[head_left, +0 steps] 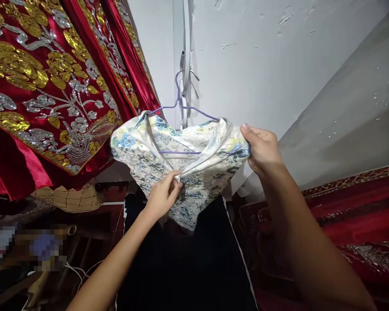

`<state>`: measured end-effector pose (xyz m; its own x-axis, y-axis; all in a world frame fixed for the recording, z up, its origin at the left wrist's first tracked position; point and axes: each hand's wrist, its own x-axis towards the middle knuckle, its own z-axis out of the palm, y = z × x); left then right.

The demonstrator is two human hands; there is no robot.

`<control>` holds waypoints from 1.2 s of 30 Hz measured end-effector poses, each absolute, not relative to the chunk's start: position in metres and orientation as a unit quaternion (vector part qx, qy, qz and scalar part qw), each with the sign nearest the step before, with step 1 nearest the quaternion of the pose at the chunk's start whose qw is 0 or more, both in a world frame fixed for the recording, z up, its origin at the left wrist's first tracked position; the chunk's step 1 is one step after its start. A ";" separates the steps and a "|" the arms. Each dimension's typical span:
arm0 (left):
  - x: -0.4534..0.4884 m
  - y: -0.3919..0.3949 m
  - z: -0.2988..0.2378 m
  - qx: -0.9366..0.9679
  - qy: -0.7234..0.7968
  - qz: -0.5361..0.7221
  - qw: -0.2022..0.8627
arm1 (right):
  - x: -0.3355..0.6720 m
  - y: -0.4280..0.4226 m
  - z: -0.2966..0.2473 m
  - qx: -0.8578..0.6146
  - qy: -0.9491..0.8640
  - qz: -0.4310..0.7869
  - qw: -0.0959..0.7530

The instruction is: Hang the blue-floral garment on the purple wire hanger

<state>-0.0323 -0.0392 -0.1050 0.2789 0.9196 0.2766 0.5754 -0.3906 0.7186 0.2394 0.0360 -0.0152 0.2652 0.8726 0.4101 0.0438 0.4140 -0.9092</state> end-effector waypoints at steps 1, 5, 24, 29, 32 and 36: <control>-0.029 -0.041 -0.104 0.761 0.487 0.350 0.248 | 0.245 0.032 -0.019 -0.435 -0.505 0.345 0.661; -0.018 -0.064 -0.102 0.781 0.442 0.341 0.279 | 0.264 0.020 -0.042 -0.439 -0.470 0.390 0.659; 0.003 -0.096 -0.129 0.733 0.441 0.421 0.300 | 0.136 -0.097 -0.206 -0.489 -0.531 0.354 0.595; 0.002 -0.096 -0.132 0.707 0.448 0.479 0.264 | 0.140 -0.088 -0.185 -0.473 -0.533 0.378 0.592; 0.004 -0.096 -0.136 0.672 0.464 0.503 0.283 | 0.145 -0.092 -0.186 -0.486 -0.537 0.382 0.573; 0.008 -0.097 -0.139 0.586 0.467 0.523 0.406 | 0.155 -0.092 -0.187 -0.503 -0.561 0.361 0.550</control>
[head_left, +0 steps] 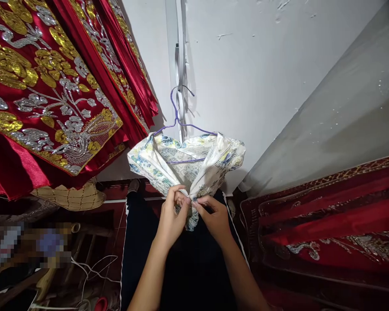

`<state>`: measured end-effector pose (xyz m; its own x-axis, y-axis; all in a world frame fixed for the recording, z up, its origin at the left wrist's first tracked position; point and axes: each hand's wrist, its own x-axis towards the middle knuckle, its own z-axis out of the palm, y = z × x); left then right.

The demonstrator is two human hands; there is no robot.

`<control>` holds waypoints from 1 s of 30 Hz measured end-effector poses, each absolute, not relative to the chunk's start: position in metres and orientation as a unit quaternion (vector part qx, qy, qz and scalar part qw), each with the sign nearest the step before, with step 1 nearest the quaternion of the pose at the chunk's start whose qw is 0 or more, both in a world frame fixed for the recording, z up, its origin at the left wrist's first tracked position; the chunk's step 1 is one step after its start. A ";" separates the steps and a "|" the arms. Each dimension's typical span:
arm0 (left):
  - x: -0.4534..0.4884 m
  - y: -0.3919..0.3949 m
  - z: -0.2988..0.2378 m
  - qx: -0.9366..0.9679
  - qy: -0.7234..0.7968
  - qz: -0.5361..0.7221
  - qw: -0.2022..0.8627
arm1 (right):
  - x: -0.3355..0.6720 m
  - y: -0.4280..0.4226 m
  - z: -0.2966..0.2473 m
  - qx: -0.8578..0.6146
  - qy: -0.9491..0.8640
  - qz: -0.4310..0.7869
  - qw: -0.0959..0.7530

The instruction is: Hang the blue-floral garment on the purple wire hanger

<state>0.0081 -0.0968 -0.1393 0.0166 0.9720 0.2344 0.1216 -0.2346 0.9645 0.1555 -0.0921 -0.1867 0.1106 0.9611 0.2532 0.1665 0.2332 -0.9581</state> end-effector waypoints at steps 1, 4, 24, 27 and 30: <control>0.010 -0.097 -0.139 0.562 0.452 0.535 0.440 | 0.157 -0.091 -0.186 -0.502 -0.563 0.361 0.548; 0.015 -0.101 -0.137 0.507 0.407 0.569 0.504 | 0.158 -0.090 -0.187 -0.489 -0.557 0.381 0.553; 0.011 -0.015 -0.008 0.439 0.250 0.714 0.485 | 0.170 -0.065 -0.207 -0.515 -0.606 0.342 0.501; 0.013 -0.025 -0.009 0.489 0.247 0.683 0.482 | 0.177 -0.070 -0.207 -0.512 -0.618 0.357 0.478; 0.016 -0.036 -0.017 0.524 0.253 0.662 0.472 | 0.185 -0.066 -0.170 -0.493 -0.628 0.360 0.484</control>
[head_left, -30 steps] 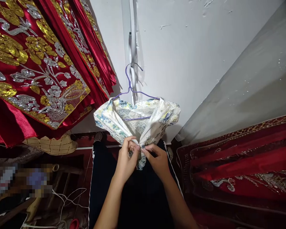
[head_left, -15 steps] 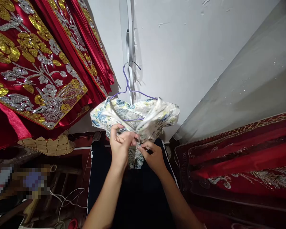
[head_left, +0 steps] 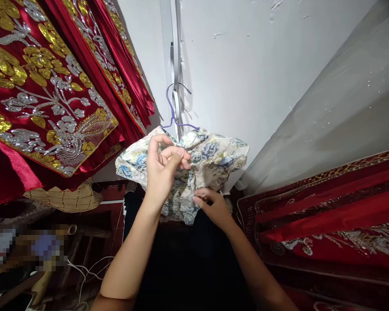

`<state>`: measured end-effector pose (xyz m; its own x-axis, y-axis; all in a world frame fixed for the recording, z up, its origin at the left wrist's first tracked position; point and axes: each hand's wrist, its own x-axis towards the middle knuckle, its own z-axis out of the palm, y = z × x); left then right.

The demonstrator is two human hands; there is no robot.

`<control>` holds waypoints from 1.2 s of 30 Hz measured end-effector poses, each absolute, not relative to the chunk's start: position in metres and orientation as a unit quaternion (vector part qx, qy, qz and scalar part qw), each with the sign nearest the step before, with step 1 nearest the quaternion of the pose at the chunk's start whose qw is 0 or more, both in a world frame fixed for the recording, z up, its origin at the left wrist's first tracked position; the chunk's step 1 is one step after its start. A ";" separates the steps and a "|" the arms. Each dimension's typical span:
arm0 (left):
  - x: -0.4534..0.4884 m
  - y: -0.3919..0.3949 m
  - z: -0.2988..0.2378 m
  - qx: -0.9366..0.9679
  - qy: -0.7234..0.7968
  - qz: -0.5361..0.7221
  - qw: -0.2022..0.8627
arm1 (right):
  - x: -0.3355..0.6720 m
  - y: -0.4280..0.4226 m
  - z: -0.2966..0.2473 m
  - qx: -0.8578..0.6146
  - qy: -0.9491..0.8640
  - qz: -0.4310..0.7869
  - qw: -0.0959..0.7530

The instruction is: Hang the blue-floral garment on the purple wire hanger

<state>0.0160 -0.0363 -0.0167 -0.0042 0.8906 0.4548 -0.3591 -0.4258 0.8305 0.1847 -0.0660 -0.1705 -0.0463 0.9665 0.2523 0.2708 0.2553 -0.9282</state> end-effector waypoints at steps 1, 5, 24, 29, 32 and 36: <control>0.017 -0.039 -0.019 0.530 0.255 0.664 0.463 | 0.186 -0.062 -0.151 -0.477 -0.630 0.354 0.501; 0.021 -0.046 -0.019 0.528 0.256 0.684 0.434 | 0.182 -0.042 -0.061 -0.389 -0.656 0.277 0.585; 0.013 -0.049 -0.101 0.647 0.392 0.477 0.448 | 0.240 -0.021 -0.025 -0.269 -0.388 0.219 0.854; -0.014 0.001 -0.069 0.602 0.458 0.595 0.272 | 0.269 -0.053 -0.072 -0.220 -0.221 0.442 0.841; -0.039 0.045 -0.059 0.565 0.478 0.636 0.219 | 0.263 -0.059 -0.104 -0.231 -0.124 0.518 0.814; -0.061 0.075 -0.065 0.575 0.455 0.634 0.247 | 0.254 -0.052 -0.153 -0.265 -0.076 0.563 0.779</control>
